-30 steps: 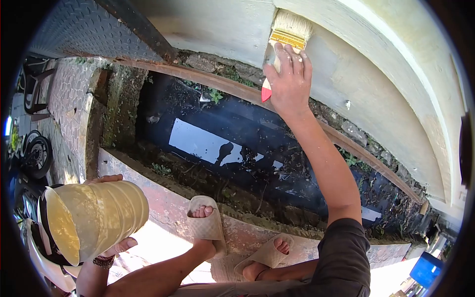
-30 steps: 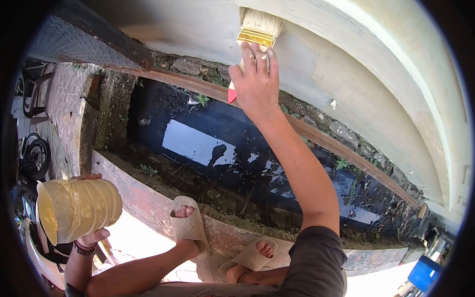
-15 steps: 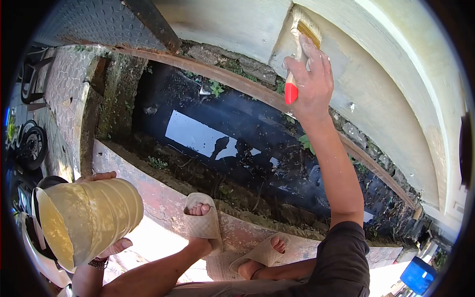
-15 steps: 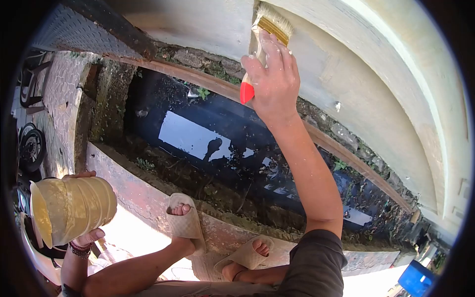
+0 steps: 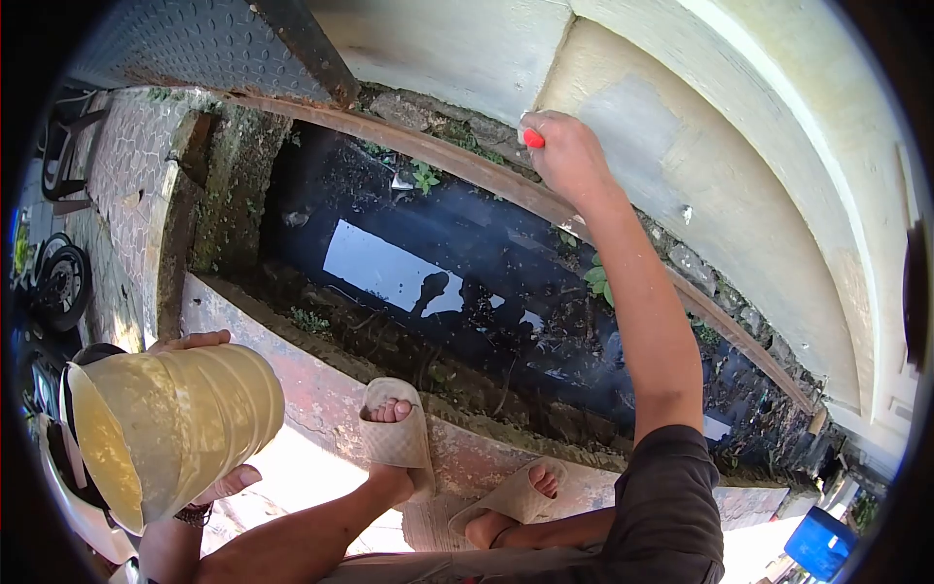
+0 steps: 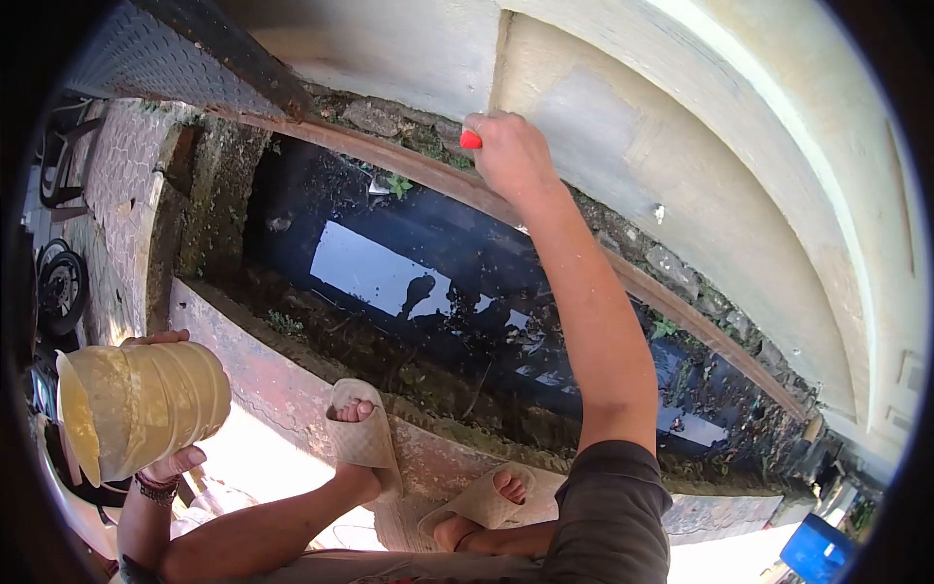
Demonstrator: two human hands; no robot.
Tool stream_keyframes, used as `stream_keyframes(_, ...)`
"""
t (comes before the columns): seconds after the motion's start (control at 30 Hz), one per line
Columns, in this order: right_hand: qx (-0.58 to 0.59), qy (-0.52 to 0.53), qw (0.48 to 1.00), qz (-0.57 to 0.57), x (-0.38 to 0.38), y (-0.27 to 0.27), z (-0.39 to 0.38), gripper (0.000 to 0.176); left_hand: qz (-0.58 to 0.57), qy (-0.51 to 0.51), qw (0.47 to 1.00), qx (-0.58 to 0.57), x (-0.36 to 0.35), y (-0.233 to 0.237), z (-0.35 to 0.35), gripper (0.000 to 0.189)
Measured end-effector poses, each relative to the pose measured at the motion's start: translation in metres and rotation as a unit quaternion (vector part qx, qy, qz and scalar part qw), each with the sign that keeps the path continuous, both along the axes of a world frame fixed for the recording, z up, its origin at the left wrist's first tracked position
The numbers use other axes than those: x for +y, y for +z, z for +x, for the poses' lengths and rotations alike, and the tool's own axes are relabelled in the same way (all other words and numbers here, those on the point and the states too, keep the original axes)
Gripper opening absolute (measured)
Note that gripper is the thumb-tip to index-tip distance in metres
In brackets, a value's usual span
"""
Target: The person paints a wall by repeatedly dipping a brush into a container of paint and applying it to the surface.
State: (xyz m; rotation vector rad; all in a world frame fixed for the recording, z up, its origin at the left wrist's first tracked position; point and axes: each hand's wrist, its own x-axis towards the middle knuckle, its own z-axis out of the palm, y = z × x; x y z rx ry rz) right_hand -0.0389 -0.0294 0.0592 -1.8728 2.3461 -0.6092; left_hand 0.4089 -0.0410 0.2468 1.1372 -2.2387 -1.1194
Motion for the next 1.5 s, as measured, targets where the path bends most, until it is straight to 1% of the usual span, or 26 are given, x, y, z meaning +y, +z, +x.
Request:
stream_keyframes(0.1, -0.032, 0.003, 0.999, -0.033, 0.014, 0.021, -0.014, 0.020, -0.007, 0.001, 1.000, 0.012, -0.004, 0.005, 0.004, 0.103)
stream_keyframes(0.17, 0.059, -0.012, 0.961, -0.271, 0.036, 0.026, 0.003, 0.018, 0.009, -0.121, 0.989, -0.081, -0.014, 0.008, 0.022, 0.123)
stream_keyframes(0.2, 0.056, -0.004, 0.961, -0.270, 0.038, 0.025, 0.008, 0.018, 0.011, -0.113, 0.990, -0.082, -0.014, 0.004, 0.026, 0.123)
stream_keyframes(0.27, 0.184, 0.058, 0.916, -0.352, 0.045, 0.016, 0.014, 0.018, 0.017, -0.111, 0.994, -0.010, -0.013, -0.007, 0.030, 0.122)
stream_keyframes(0.33, 0.173, 0.046, 0.930, -0.322, 0.038, -0.015, 0.015, 0.019, 0.036, -0.093, 0.995, 0.021, -0.011, -0.013, 0.031, 0.121)
stream_keyframes(0.4, 0.208, 0.020, 0.960, -0.187, 0.028, -0.045, 0.018, 0.016, 0.035, -0.097, 0.994, 0.027, -0.013, -0.010, 0.028, 0.121)
stream_keyframes(0.43, 0.210, 0.021, 0.959, -0.188, 0.026, -0.052, 0.021, 0.016, 0.034, -0.096, 0.994, 0.029, -0.014, -0.009, 0.028, 0.121)
stream_keyframes(0.5, 0.001, -0.034, 0.991, -0.128, 0.026, -0.061, 0.028, 0.012, 0.046, -0.082, 0.995, 0.015, -0.015, -0.006, 0.031, 0.121)
stream_keyframes(0.53, 0.001, -0.034, 0.991, -0.130, 0.023, -0.061, 0.020, 0.012, 0.044, -0.082, 0.995, 0.016, -0.017, -0.005, 0.032, 0.121)
stream_keyframes(0.6, -0.109, 0.039, 0.992, -0.056, 0.016, -0.060, -0.010, 0.014, 0.030, -0.106, 0.993, -0.043, -0.018, -0.003, 0.032, 0.121)
stream_keyframes(0.67, -0.100, 0.051, 0.992, -0.058, 0.012, -0.053, -0.016, 0.016, 0.022, -0.109, 0.993, -0.043, -0.017, -0.004, 0.031, 0.121)
stream_keyframes(0.73, -0.019, 0.000, 0.997, -0.078, 0.011, -0.044, -0.011, 0.015, 0.010, -0.105, 0.993, -0.043, -0.018, -0.003, 0.029, 0.121)
stream_keyframes(0.77, -0.019, 0.003, 0.997, -0.079, 0.016, -0.037, -0.002, 0.015, 0.026, -0.111, 0.993, -0.031, -0.020, -0.001, 0.026, 0.120)
stream_keyframes(0.83, 0.100, -0.017, 0.965, -0.243, 0.032, -0.029, 0.019, 0.016, 0.045, -0.110, 0.993, -0.020, -0.021, -0.003, 0.026, 0.120)
stream_keyframes(0.87, 0.099, -0.015, 0.965, -0.241, 0.029, -0.030, 0.017, 0.016, 0.035, -0.113, 0.993, -0.005, -0.022, -0.007, 0.026, 0.120)
stream_keyframes(0.9, 0.048, 0.003, 0.994, -0.098, 0.027, -0.031, 0.012, 0.017, 0.027, -0.121, 0.992, 0.009, -0.021, -0.010, 0.025, 0.119)
stream_keyframes(0.93, -0.003, 0.019, 0.999, 0.047, 0.025, -0.032, 0.007, 0.018, 0.031, -0.124, 0.992, 0.010, -0.021, -0.010, 0.025, 0.119)
stream_keyframes(1.07, 0.027, -0.037, 0.999, -0.013, 0.015, -0.036, 0.001, 0.021, 0.042, -0.107, 0.993, 0.014, -0.023, -0.005, 0.022, 0.119)
stream_keyframes(1.13, 0.141, 0.010, 0.976, -0.167, 0.033, -0.030, 0.026, 0.022, 0.045, -0.103, 0.994, 0.007, -0.022, -0.005, 0.021, 0.119)
stream_keyframes(1.2, 0.109, 0.013, 0.985, -0.134, 0.028, -0.043, 0.013, 0.023, 0.032, -0.069, 0.997, -0.020, -0.020, -0.007, 0.018, 0.118)
stream_keyframes(1.27, 0.052, 0.014, 0.998, 0.037, 0.011, -0.045, -0.007, 0.022, -0.013, -0.074, 0.997, -0.015, -0.019, -0.003, 0.012, 0.116)
stream_keyframes(1.3, 0.003, -0.039, 0.999, 0.025, 0.009, -0.039, -0.007, 0.019, -0.059, -0.076, 0.995, -0.013, -0.020, -0.002, 0.010, 0.115)
stream_keyframes(1.33, 0.003, -0.037, 0.999, 0.023, 0.014, -0.035, -0.001, 0.019, -0.060, -0.074, 0.995, -0.013, -0.022, -0.004, 0.010, 0.115)
stream_keyframes(1.37, 0.077, -0.013, 0.992, -0.100, 0.027, -0.026, 0.012, 0.018, -0.053, -0.083, 0.995, 0.006, -0.023, -0.007, 0.012, 0.115)
stream_keyframes(1.4, 0.149, 0.011, 0.964, -0.222, 0.032, -0.020, 0.021, 0.016, -0.047, -0.092, 0.994, 0.025, -0.023, -0.010, 0.012, 0.114)
stream_keyframes(1.5, 0.189, 0.005, 0.943, -0.273, 0.031, -0.016, 0.028, 0.017, -0.043, -0.080, 0.996, -0.006, -0.020, -0.010, 0.009, 0.115)
